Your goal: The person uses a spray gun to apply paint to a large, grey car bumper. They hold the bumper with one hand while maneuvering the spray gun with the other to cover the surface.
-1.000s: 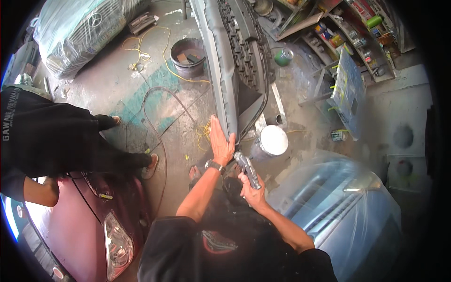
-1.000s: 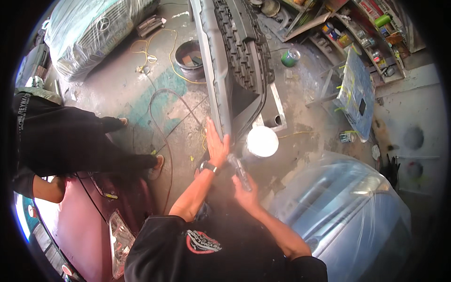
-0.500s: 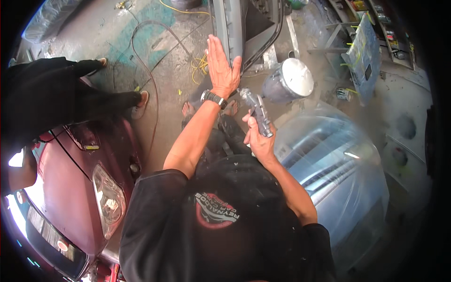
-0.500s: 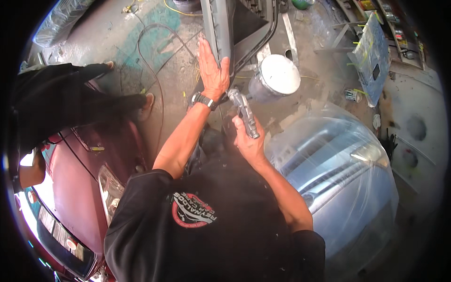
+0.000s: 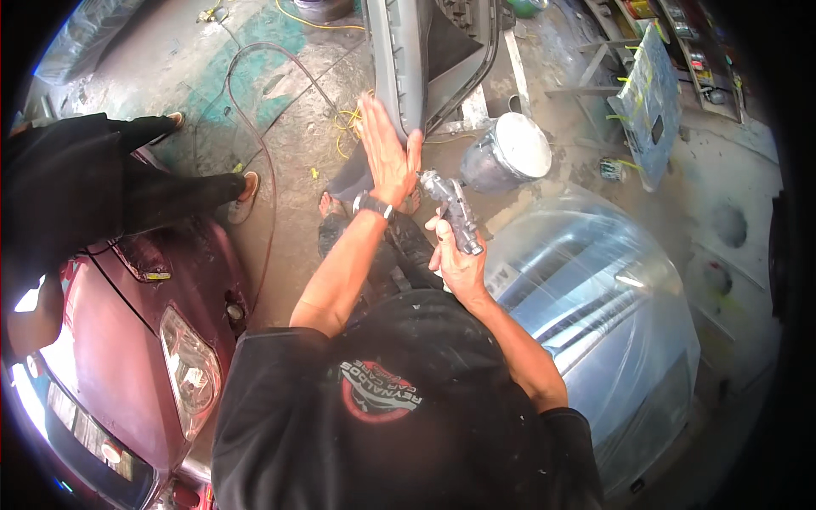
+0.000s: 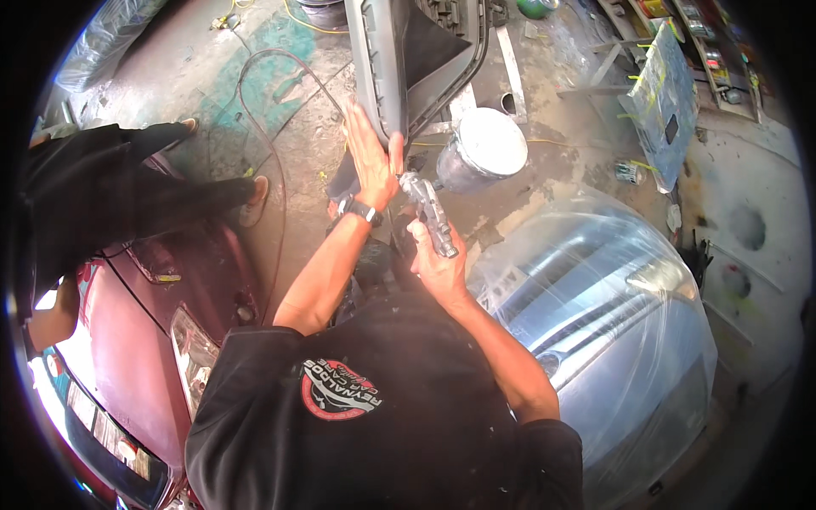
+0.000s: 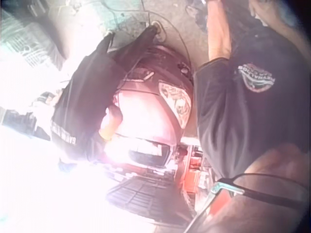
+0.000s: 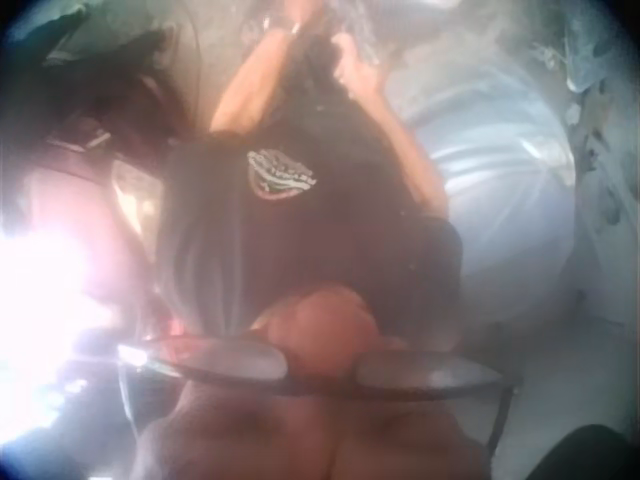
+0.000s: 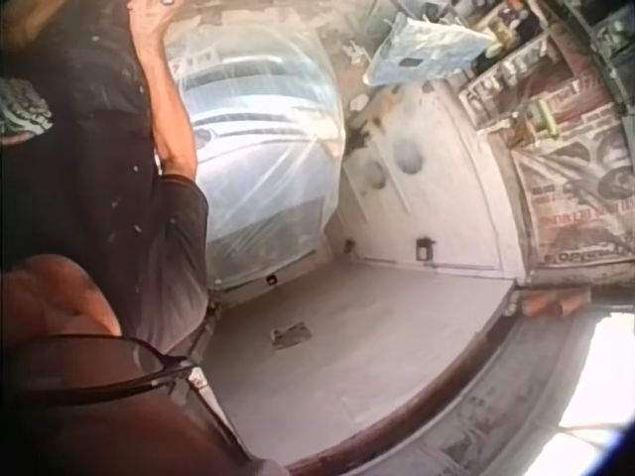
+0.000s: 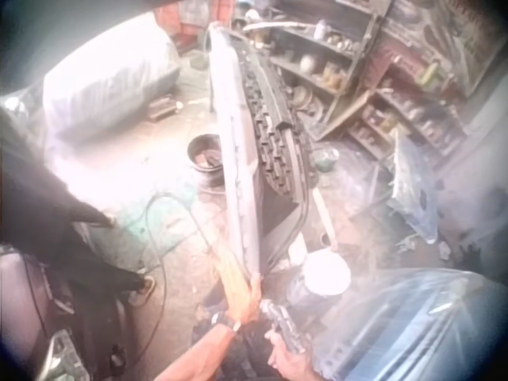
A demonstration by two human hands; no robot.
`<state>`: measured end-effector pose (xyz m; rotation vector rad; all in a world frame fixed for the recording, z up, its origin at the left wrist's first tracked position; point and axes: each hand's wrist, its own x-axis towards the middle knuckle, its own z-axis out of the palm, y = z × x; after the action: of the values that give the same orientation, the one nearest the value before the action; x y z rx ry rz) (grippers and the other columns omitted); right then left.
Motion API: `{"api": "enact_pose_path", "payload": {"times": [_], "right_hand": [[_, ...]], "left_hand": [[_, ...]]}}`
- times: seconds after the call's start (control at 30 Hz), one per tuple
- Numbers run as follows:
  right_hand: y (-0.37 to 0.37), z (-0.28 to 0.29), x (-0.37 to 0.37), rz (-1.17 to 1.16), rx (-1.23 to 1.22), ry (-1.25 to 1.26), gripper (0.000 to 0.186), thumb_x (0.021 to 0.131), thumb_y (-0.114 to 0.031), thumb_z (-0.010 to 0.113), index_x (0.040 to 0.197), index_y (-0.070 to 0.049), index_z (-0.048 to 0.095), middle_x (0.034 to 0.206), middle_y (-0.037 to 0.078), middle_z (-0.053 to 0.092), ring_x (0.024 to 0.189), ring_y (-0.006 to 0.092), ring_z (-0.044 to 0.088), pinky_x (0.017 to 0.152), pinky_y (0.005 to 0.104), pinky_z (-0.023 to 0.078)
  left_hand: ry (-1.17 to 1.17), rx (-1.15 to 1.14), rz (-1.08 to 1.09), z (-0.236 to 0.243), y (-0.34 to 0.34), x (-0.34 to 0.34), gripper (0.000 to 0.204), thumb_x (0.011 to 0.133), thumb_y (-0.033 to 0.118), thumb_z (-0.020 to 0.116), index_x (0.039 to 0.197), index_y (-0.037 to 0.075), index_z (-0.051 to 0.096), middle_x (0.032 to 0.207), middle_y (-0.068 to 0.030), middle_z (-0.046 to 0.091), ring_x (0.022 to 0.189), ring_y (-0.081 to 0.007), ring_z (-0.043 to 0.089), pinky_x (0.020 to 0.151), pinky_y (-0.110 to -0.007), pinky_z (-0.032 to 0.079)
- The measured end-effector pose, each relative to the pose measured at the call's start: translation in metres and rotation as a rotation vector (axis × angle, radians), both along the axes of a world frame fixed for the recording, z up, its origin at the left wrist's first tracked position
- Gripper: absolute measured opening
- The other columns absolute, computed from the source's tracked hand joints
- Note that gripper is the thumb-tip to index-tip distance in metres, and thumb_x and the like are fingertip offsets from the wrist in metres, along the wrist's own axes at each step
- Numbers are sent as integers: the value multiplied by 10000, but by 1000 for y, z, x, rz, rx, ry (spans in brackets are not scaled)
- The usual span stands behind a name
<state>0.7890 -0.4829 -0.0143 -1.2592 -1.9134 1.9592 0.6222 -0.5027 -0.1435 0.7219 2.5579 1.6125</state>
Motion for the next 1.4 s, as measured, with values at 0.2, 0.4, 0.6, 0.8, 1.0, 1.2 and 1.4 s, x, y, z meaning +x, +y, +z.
{"api": "enact_pose_path", "payload": {"times": [0.2, 0.4, 0.6, 0.8, 1.0, 1.2, 1.4], "right_hand": [[0, -6, -6, -16, 1, -51, 381, 1036, -308, 584, 1232, 20, 577, 972, 64, 679, 462, 98, 555, 412, 250, 438], [0, -22, -8, -59, -42, -40, 406, 1027, -345, 597, 1216, 15, 587, 937, 58, 681, 448, 95, 546, 398, 249, 437], [-2, -20, -11, -41, -43, -66, 436, 1019, -369, 608, 1211, 22, 591, 946, 61, 684, 450, 106, 558, 402, 257, 438], [1, -20, -20, -57, -46, -46, 377, 1002, -316, 645, 1128, 36, 594, 908, 96, 699, 462, 105, 564, 411, 253, 449], [0, -24, -20, -63, -39, -34, 349, 1013, -294, 629, 1133, 32, 594, 901, 95, 701, 456, 99, 557, 409, 244, 447], [0, -24, -21, -81, -39, -8, 353, 1012, -291, 633, 1147, 33, 592, 895, 93, 704, 457, 97, 555, 410, 245, 448], [-3, -27, -19, -61, -51, -44, 370, 997, -312, 656, 1147, 21, 598, 840, 73, 680, 469, 93, 554, 412, 250, 447]], "left_hand": [[-295, -200, -17, -59, -49, 59, 1118, 877, 412, 732, 1593, -10, -15, 1651, -291, 2, 1542, -436, 13, 1207, -624, 107], [-310, -247, -48, -64, -57, 50, 1183, 845, 444, 765, 1575, -59, -19, 1627, -341, 1, 1531, -466, 20, 1207, -620, 113], [-261, -192, -27, -60, -53, 51, 1236, 815, 440, 791, 1560, -89, -41, 1623, -351, -2, 1529, -470, 17, 1219, -600, 81], [-196, -173, -49, -51, -44, 33, 1266, 768, 404, 826, 1560, -93, -28, 1626, -340, 32, 1530, -460, 43, 1238, -554, 90], [-203, -155, -48, -48, -45, 32, 1257, 771, 430, 821, 1566, -84, -5, 1628, -330, 64, 1531, -448, 74, 1242, -537, 105], [-202, -143, -36, -46, -45, 32, 1254, 768, 429, 825, 1567, -81, 6, 1627, -331, 78, 1528, -447, 91, 1245, -522, 112], [-147, -136, -34, -50, -46, 32, 1224, 733, 314, 840, 1568, -78, 34, 1612, -330, 128, 1507, -457, 150, 1244, -507, 142]]}}
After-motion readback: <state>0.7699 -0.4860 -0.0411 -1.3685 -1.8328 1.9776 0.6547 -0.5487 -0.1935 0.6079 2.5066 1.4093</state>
